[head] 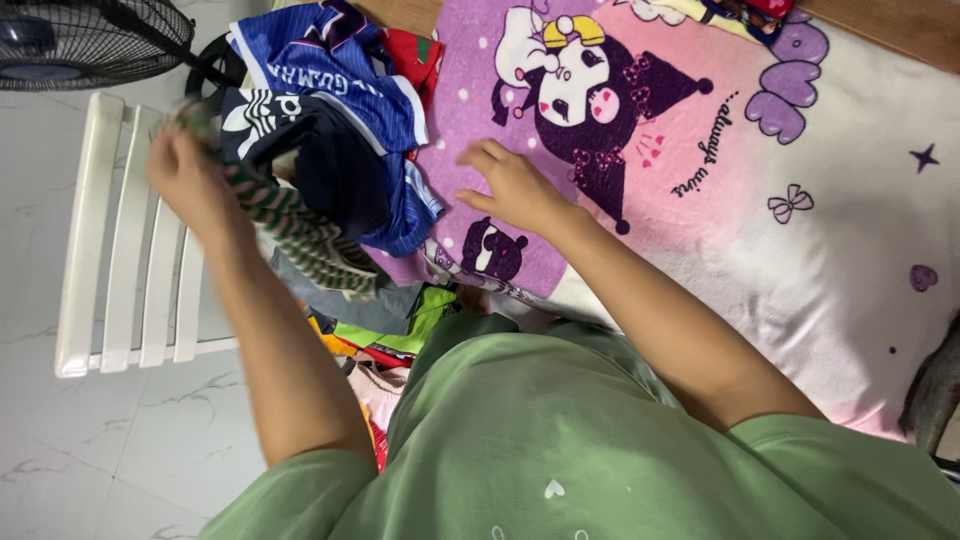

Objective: The person folds several garments on a table, including a red t-shirt, a green and white striped tank top, a dark blue Adidas t-shirt, and a blue basketball jersey. Each item is smoothed and folded into a neat stack.

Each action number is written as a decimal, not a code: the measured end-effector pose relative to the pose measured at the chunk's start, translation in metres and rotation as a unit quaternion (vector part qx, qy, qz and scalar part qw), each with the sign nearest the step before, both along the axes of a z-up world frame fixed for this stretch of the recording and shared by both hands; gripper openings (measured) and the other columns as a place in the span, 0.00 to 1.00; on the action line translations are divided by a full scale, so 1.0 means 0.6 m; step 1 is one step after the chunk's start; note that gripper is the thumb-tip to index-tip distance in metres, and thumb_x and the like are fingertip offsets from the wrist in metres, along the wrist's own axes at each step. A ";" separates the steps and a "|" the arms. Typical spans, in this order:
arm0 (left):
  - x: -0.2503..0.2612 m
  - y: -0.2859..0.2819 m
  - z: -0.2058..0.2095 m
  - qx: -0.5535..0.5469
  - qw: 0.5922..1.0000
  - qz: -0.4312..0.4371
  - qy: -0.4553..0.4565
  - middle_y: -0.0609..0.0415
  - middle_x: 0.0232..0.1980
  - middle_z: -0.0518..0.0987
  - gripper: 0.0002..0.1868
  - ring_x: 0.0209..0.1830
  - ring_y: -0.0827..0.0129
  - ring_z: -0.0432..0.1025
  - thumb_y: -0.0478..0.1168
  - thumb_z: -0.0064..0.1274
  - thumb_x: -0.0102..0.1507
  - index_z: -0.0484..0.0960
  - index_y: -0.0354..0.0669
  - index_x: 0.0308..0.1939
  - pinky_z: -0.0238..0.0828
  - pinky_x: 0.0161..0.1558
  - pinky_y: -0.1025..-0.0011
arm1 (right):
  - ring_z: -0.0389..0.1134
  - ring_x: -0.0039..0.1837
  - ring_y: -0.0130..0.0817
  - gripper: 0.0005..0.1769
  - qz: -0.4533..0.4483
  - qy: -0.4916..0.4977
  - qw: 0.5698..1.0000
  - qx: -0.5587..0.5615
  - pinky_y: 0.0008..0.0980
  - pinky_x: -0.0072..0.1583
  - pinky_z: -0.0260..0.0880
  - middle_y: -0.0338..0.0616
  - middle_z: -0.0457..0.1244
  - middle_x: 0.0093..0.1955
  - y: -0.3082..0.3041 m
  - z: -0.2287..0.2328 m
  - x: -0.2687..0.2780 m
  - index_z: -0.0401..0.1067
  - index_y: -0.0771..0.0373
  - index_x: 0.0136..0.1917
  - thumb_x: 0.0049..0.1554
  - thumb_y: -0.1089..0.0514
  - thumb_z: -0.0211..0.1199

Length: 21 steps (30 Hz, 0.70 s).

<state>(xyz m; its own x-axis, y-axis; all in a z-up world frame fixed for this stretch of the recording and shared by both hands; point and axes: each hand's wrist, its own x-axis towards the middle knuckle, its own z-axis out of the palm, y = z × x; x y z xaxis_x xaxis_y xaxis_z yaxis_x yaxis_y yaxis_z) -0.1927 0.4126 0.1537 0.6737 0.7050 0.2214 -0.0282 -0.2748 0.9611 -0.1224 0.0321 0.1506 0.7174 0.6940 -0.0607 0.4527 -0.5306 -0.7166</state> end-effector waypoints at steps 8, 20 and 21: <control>0.056 -0.272 0.327 0.152 0.802 -0.566 0.116 0.57 0.40 0.78 0.15 0.41 0.76 0.72 0.39 0.62 0.60 0.80 0.37 0.48 0.71 0.45 0.73 | 0.71 0.59 0.45 0.28 0.020 -0.072 0.971 0.226 0.41 0.61 0.70 0.53 0.66 0.57 0.018 0.183 0.029 0.67 0.68 0.61 0.54 0.56 0.77; 0.178 -0.324 0.287 0.446 0.772 -0.451 0.047 0.37 0.35 0.81 0.14 0.37 0.48 0.78 0.35 0.64 0.60 0.82 0.31 0.45 0.73 0.40 0.57 | 0.69 0.44 0.30 0.10 -0.271 -0.002 0.890 0.368 0.28 0.45 0.67 0.39 0.70 0.44 -0.343 0.334 0.037 0.77 0.62 0.48 0.55 0.57 0.72; 0.199 -0.327 0.274 0.439 0.781 -0.444 0.018 0.39 0.36 0.81 0.09 0.37 0.50 0.78 0.34 0.62 0.61 0.82 0.32 0.43 0.74 0.41 0.57 | 0.69 0.44 0.30 0.10 -0.289 -0.017 0.884 0.368 0.28 0.46 0.67 0.39 0.70 0.44 -0.371 0.326 0.027 0.77 0.62 0.49 0.55 0.57 0.71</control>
<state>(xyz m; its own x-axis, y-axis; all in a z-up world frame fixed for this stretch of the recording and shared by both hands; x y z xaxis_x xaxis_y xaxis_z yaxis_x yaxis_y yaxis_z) -0.0732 0.2164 0.3183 0.8274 -0.4564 0.3272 -0.5599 -0.7158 0.4173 -0.1060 -0.1904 0.3462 0.9577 0.0545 0.2827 0.2863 -0.0760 -0.9551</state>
